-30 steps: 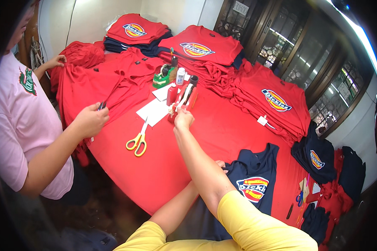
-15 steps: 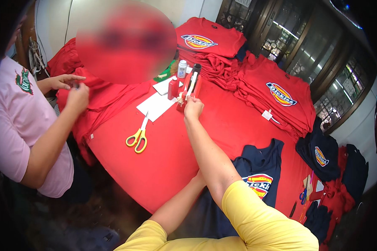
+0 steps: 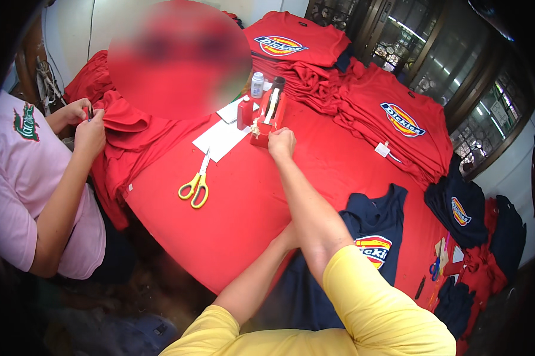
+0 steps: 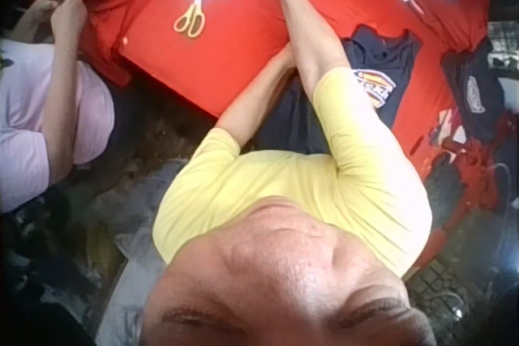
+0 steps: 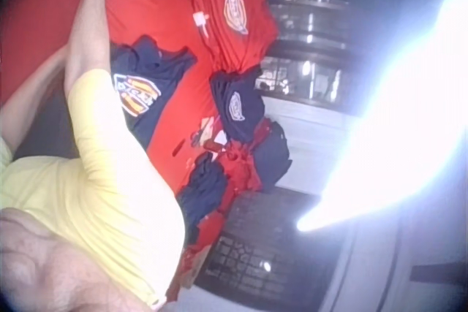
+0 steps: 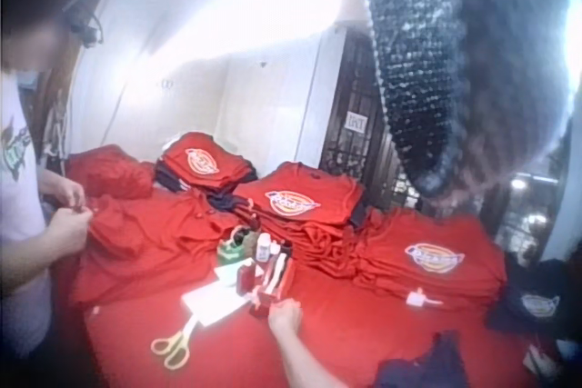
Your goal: The person folds a navy garment by flattening it on a table, folding the sleeves inward, and then folding it in half before placing it onto a stack.
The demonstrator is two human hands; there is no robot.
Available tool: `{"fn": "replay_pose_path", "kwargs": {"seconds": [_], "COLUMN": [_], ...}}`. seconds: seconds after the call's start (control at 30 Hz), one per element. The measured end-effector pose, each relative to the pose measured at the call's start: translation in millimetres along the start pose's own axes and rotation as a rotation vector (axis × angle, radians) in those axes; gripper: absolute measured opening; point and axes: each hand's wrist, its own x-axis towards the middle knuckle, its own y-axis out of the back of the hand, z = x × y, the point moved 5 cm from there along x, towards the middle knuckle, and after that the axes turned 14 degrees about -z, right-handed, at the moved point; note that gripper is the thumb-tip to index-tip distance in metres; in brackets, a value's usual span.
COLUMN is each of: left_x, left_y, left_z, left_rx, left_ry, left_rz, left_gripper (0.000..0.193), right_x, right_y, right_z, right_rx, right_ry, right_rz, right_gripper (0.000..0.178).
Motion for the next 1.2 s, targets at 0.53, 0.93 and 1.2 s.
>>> {"fn": "replay_pose_path", "kwargs": {"seconds": [0.53, 0.93, 1.2], "left_x": [4, 2, 8], "left_y": [23, 30, 27], "left_z": [-2, -8, 3], "left_rx": [-0.076, 0.098, 0.322], "left_ry": [0.198, 0.190, -0.046], "left_rz": [-0.296, -0.256, 0.026], "left_gripper": [0.027, 0.026, 0.027], "right_x": [-216, -199, -174], "right_y": [167, 127, 138], "right_z": [129, 160, 143], "right_rx": [0.829, 0.672, 0.512], "right_ry": [-0.074, 0.012, -0.099], "right_rz": [-0.212, -0.166, -0.409], "right_gripper": [0.017, 0.022, 0.033]}}
